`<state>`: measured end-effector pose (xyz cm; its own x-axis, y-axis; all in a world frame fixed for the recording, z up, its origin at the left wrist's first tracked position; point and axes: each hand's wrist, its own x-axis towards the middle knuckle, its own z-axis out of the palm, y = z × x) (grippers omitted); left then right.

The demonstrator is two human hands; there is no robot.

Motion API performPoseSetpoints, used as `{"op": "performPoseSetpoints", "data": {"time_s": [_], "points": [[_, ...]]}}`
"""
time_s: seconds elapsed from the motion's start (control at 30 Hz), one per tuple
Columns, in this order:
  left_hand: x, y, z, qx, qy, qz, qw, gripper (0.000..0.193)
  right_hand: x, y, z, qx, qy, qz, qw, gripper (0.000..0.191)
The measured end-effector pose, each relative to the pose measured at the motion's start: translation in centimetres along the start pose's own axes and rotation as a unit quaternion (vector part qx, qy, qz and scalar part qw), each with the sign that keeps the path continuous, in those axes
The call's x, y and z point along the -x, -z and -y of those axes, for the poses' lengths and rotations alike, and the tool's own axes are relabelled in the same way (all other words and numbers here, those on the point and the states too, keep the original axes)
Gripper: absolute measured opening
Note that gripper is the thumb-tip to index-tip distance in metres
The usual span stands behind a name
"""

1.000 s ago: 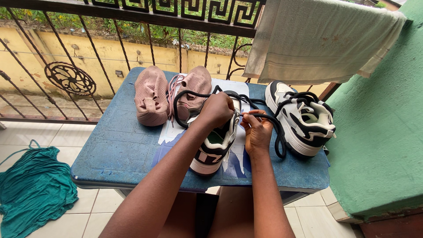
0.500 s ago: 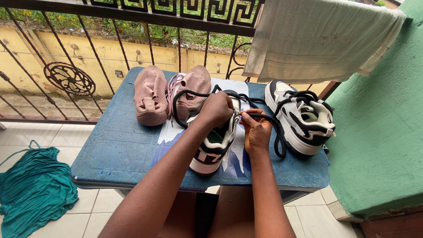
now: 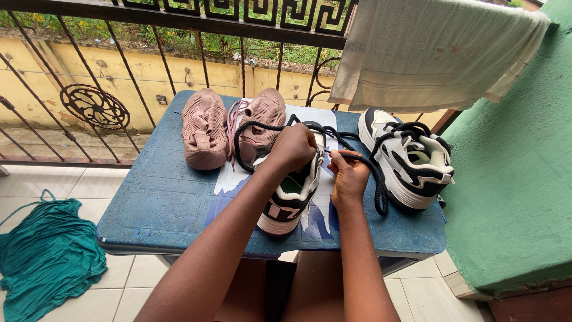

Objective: The person sits at a small table on a balcony and threads a black shoelace through the eyelets of a black-and-white sneaker, pulling the lace through the eyelets one by one. A pair of pink slip-on shoes and another sneaker sit on the table beside the shoe being laced.

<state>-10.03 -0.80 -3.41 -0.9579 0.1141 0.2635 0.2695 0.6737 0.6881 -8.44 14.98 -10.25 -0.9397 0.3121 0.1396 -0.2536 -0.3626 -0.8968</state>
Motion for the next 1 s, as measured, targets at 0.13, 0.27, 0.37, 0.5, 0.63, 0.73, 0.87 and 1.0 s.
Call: {"op": "performPoseSetpoints", "data": {"time_s": [0.13, 0.27, 0.37, 0.5, 0.63, 0.73, 0.87, 1.0], "points": [[0.0, 0.0, -0.1, -0.002, 0.004, -0.008, 1.000, 0.012, -0.3, 0.3, -0.2, -0.025, -0.019, -0.031, 0.999, 0.014], [0.2, 0.1, -0.5, 0.002, 0.024, -0.024, 0.999, 0.010, -0.3, 0.1, 0.2, -0.052, -0.028, -0.023, 0.998, 0.012], [0.3, 0.1, -0.9, -0.005, 0.053, -0.022, 0.998, 0.010, 0.0, -0.1, 0.7, -0.022, -0.040, -0.030, 0.999, 0.014], [0.3, 0.0, -0.9, -0.005, 0.048, -0.033, 0.998, 0.009, 0.4, -0.3, 1.0, -0.006, -0.037, -0.020, 0.999, 0.016], [0.2, -0.2, -0.5, 0.073, -0.040, -0.157, 0.984, 0.012, 0.1, -0.2, 0.7, 0.004, -0.041, -0.048, 0.998, 0.017], [-0.4, 0.1, -0.2, 0.160, -0.021, -0.247, 0.955, 0.014, -0.6, 0.2, 0.4, -0.034, -0.051, -0.077, 0.995, 0.023], [-0.6, 0.2, -0.1, 0.179, 0.000, -0.243, 0.953, 0.013, -1.0, 0.5, -0.2, -0.049, -0.051, -0.060, 0.996, 0.030], [-0.5, 0.2, -0.5, 0.188, -0.031, -0.244, 0.951, 0.014, -1.0, 0.4, -0.4, -0.007, -0.043, -0.030, 0.999, 0.030]]}}
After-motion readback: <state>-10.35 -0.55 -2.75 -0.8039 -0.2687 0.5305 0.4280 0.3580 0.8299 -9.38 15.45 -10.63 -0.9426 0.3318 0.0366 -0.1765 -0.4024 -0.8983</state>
